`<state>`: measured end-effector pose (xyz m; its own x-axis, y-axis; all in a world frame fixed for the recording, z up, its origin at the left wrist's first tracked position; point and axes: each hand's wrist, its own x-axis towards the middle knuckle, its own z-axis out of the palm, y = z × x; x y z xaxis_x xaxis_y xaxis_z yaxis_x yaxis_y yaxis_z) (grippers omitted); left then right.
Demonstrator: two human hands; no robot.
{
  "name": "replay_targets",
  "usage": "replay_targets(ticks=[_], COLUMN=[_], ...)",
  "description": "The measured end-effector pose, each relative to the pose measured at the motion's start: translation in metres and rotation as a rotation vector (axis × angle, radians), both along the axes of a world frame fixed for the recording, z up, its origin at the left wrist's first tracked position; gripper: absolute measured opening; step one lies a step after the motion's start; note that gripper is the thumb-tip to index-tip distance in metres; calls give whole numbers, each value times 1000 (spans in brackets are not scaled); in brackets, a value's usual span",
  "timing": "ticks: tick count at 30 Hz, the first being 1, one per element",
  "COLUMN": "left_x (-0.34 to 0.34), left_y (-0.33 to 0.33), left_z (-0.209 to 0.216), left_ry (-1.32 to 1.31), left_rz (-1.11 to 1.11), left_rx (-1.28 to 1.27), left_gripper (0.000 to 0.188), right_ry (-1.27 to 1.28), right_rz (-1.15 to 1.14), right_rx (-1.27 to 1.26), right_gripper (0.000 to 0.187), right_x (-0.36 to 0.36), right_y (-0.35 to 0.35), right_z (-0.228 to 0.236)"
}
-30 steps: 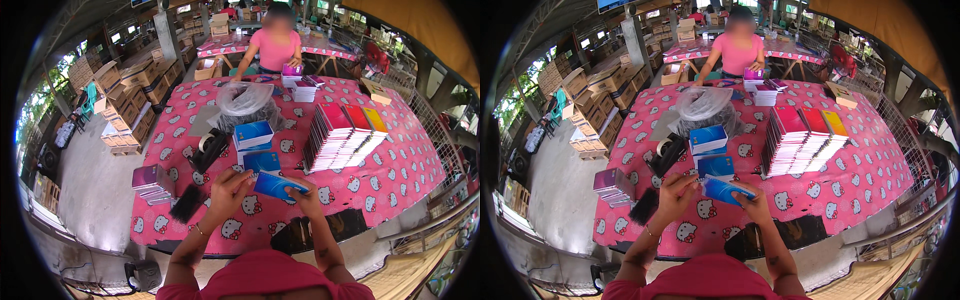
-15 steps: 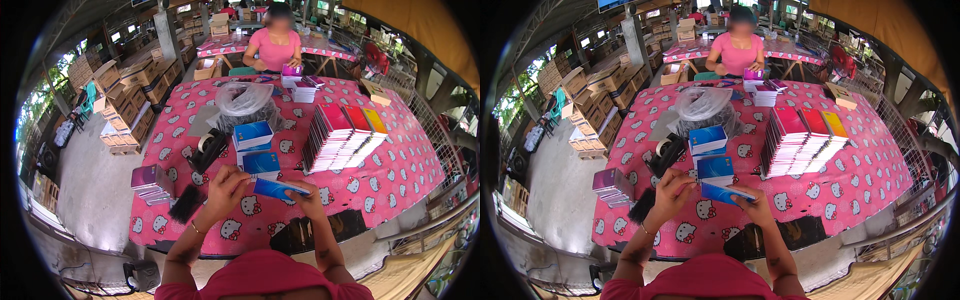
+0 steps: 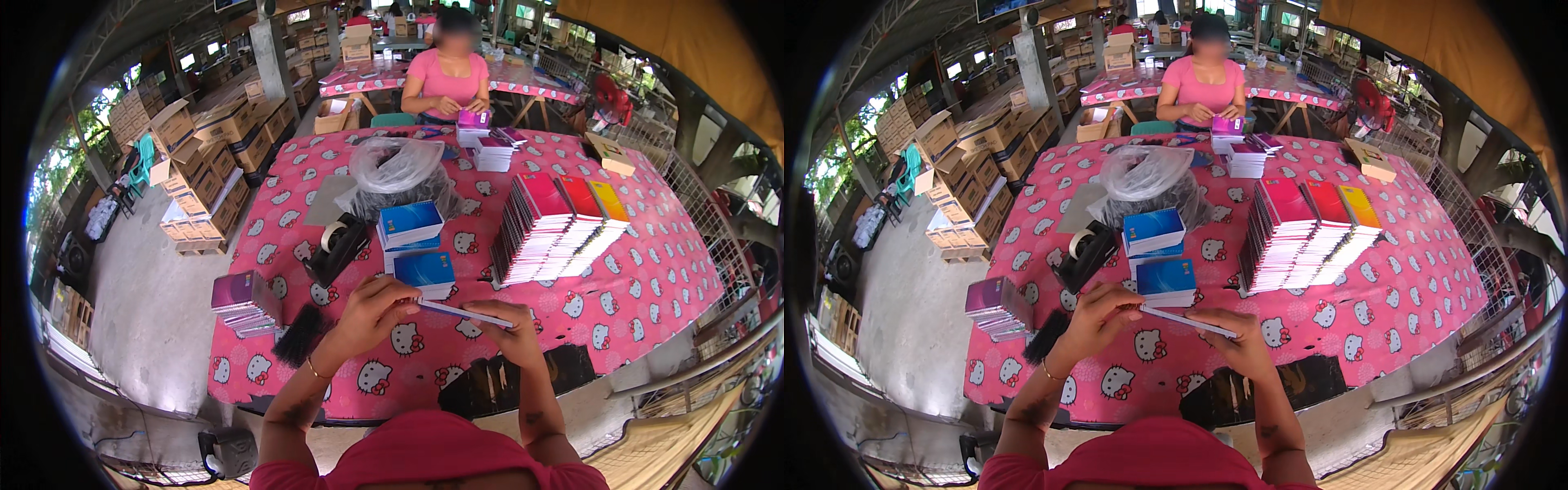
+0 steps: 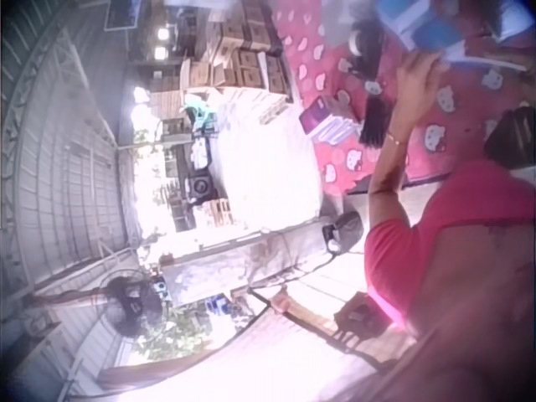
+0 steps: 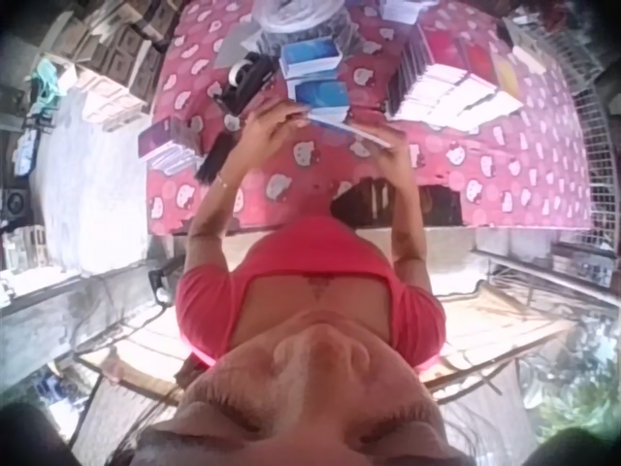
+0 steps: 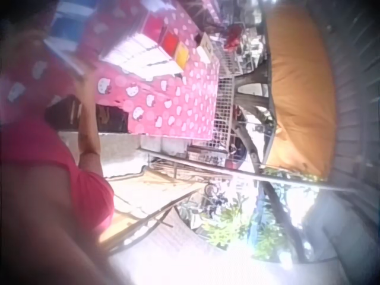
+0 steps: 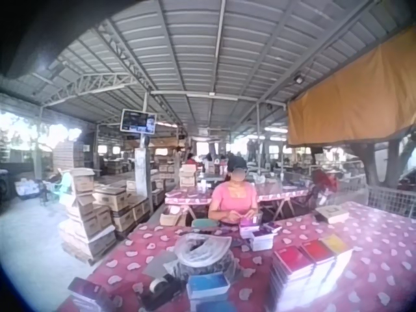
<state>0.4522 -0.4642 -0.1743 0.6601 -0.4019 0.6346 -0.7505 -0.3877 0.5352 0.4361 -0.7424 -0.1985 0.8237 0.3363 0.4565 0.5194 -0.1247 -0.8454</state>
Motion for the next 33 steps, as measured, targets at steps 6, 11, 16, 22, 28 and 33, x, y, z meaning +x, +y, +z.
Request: replay_targets(ticks=[6, 11, 16, 22, 28, 33], left_x=[3, 10, 13, 14, 15, 6], left_y=[-6, -6, -6, -4, 12, 10], left_z=[18, -5, -24, -52, -66, -88], left_ry=[-54, 44, 508, 567, 1454, 915], left_rz=[-9, -80, -67, -151, -334, -155], left_rx=[83, 40, -27, -68, -294, -149], left_gripper=[23, 18, 12, 21, 23, 21], right_ry=[60, 91, 108, 71, 29, 128], right_rz=[-19, -31, -42, -67, -109, -236], right_rx=[-18, 6, -41, -99, -148, 45], right_gripper=[38, 32, 33, 36, 38, 30], right_x=[2, 1, 0, -2, -5, 11], right_y=[-4, 2, -3, -5, -4, -9], right_z=[-7, -16, -32, -46, -45, -78])
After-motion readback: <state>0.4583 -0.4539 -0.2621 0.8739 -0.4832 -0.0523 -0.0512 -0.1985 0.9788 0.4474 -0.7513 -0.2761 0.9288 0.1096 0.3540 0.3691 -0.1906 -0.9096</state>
